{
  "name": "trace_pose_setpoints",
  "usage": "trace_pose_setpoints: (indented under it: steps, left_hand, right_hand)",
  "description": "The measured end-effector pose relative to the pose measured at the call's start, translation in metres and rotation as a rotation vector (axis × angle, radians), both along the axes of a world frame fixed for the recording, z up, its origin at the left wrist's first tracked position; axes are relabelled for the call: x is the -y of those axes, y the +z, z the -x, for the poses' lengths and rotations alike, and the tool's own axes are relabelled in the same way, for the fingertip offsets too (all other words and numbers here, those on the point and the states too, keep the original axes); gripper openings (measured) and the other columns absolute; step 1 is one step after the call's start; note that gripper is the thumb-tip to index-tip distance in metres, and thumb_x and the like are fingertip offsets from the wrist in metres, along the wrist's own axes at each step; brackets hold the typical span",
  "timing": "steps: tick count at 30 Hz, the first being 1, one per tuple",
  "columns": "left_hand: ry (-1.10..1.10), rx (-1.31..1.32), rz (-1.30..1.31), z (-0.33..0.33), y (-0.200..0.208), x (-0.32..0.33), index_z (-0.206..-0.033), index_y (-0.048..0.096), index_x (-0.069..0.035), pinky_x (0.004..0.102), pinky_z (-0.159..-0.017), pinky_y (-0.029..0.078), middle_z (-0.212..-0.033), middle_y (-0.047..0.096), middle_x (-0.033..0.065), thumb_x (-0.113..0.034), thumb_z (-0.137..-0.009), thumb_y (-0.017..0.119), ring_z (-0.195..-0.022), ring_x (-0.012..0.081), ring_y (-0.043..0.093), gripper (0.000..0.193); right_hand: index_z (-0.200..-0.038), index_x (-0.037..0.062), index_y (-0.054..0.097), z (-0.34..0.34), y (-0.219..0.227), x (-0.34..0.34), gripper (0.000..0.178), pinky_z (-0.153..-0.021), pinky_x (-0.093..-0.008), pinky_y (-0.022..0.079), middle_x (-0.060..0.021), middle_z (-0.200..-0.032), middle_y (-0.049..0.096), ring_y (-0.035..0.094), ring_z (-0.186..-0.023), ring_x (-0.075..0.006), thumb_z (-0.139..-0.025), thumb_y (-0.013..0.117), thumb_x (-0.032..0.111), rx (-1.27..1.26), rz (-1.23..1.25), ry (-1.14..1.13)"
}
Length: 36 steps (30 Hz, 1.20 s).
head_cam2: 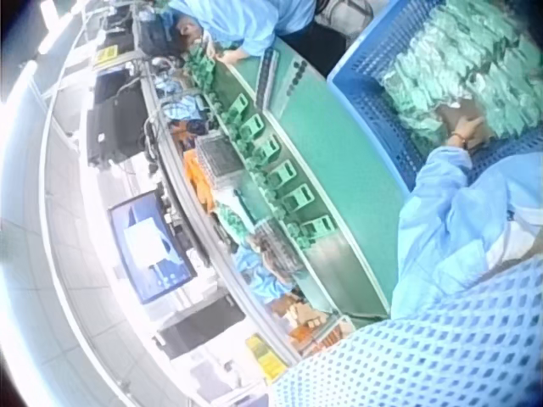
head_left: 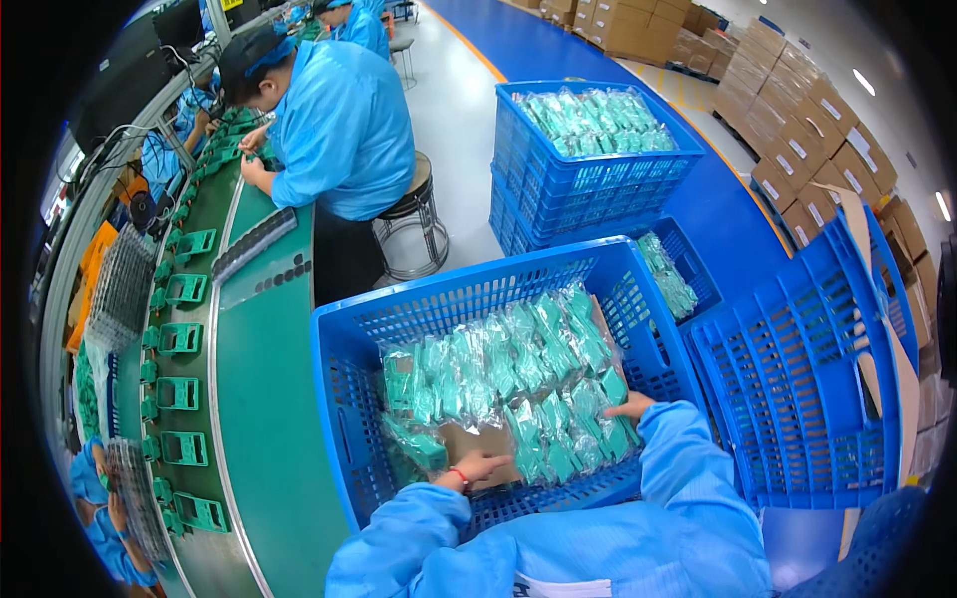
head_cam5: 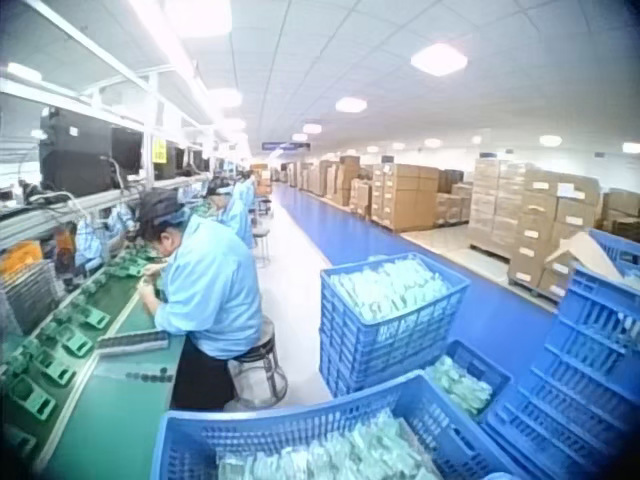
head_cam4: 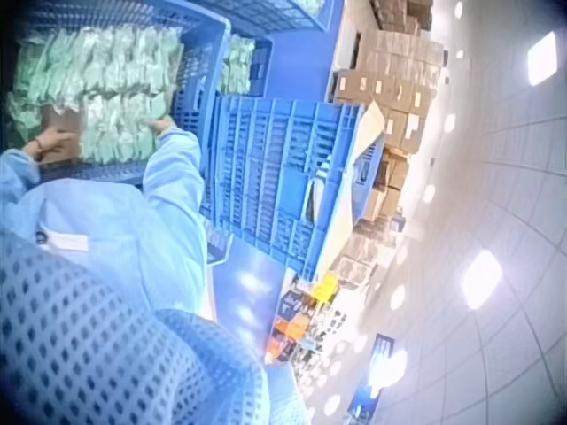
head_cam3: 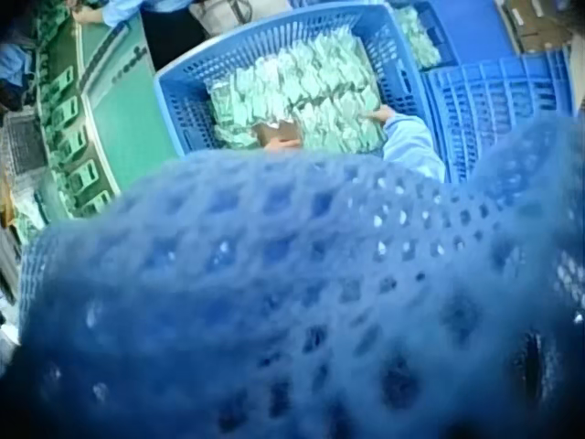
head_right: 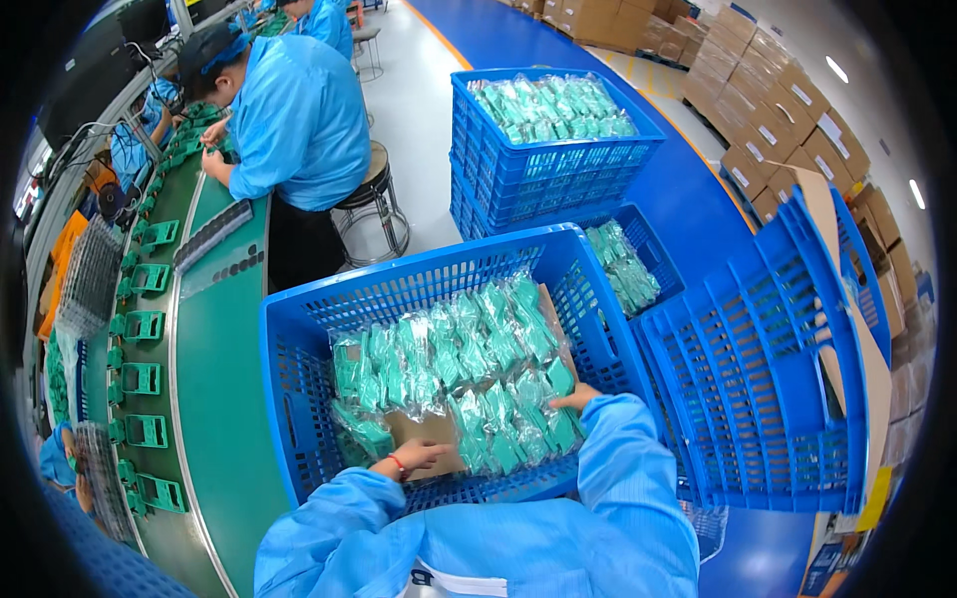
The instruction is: The person packages green plastic electronic component casings into plastic bags by hand, then arranges the filled bags on an assembly line.
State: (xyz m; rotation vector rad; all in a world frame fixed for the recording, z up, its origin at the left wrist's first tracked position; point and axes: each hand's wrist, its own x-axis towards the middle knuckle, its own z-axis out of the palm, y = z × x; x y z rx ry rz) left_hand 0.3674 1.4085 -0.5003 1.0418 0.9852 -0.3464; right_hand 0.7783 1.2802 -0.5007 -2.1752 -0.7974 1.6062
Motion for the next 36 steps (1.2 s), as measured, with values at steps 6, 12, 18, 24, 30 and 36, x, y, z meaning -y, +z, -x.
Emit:
trace_pose_setpoints:
  steps: [6,12,18,24,30,36]
  left_hand:
    - [0.211,0.070,0.006,-0.072,-0.053,0.011,-0.121,0.049,0.004,0.0332,-0.085,0.048,-0.114,0.058,0.0130,-0.035,-0.074,0.074,-0.101,0.0214,0.058,0.066]
    - [0.454,0.201,0.163,-0.061,-0.008,0.018,-0.120,0.051,0.000,0.0355,-0.086,0.047,-0.113,0.060,0.0126,-0.024,-0.069,0.079,-0.100,0.0216,0.059,0.063]
    - [0.512,0.377,-0.222,-0.032,0.071,0.019,-0.128,0.045,-0.002,0.0333,-0.092,0.043,-0.117,0.057,0.0123,-0.030,-0.068,0.079,-0.106,0.0198,0.054,0.075]
    - [0.688,0.457,-0.719,0.069,0.218,-0.004,-0.125,0.046,0.002,0.0304,-0.092,0.042,-0.114,0.058,0.0104,-0.022,-0.070,0.079,-0.104,0.0154,0.054,0.069]
    - [1.041,0.270,-0.890,0.242,0.296,0.049,-0.119,0.053,0.000,0.0320,-0.088,0.046,-0.109,0.061,0.0095,-0.022,-0.071,0.077,-0.098,0.0170,0.058,0.058]
    - [1.555,0.218,-0.657,0.377,0.268,0.145,-0.117,0.051,0.003,0.0325,-0.081,0.049,-0.106,0.062,0.0091,-0.016,-0.079,0.070,-0.094,0.0180,0.060,0.046]
  right_hand:
    - [-0.129,-0.0007,0.041,0.041,0.001,-0.013,0.075,-0.093,-0.0403,0.043,-0.0162,-0.123,0.052,0.051,-0.111,-0.0297,-0.067,0.079,0.020,-0.056,-0.122,-0.188]
    - [-0.120,-0.0067,0.045,0.052,0.041,-0.018,0.061,-0.082,-0.0428,0.052,-0.0184,-0.112,0.057,0.060,-0.098,-0.0290,-0.069,0.074,0.006,-0.368,0.024,-0.363]
    - [-0.120,-0.0060,0.044,0.068,0.130,-0.010,0.053,-0.079,-0.0403,0.051,-0.0172,-0.109,0.057,0.060,-0.094,-0.0291,-0.070,0.060,-0.006,-0.555,-0.268,-0.450]
    - [-0.124,-0.0028,0.042,0.172,0.238,-0.075,0.060,-0.084,-0.0373,0.047,-0.0141,-0.113,0.055,0.057,-0.100,-0.0264,-0.068,0.062,-0.001,-0.592,-0.629,-0.225]
    - [-0.127,-0.0021,0.041,0.347,0.310,-0.150,0.059,-0.088,-0.0351,0.044,-0.0121,-0.118,0.052,0.054,-0.104,-0.0226,-0.076,0.066,0.011,-0.775,-0.585,0.292]
    - [-0.119,-0.0084,0.048,0.556,0.298,-0.202,0.060,-0.087,-0.0302,0.043,-0.0116,-0.112,0.057,0.054,-0.102,-0.0192,-0.076,0.072,0.026,-0.565,-0.294,0.798]
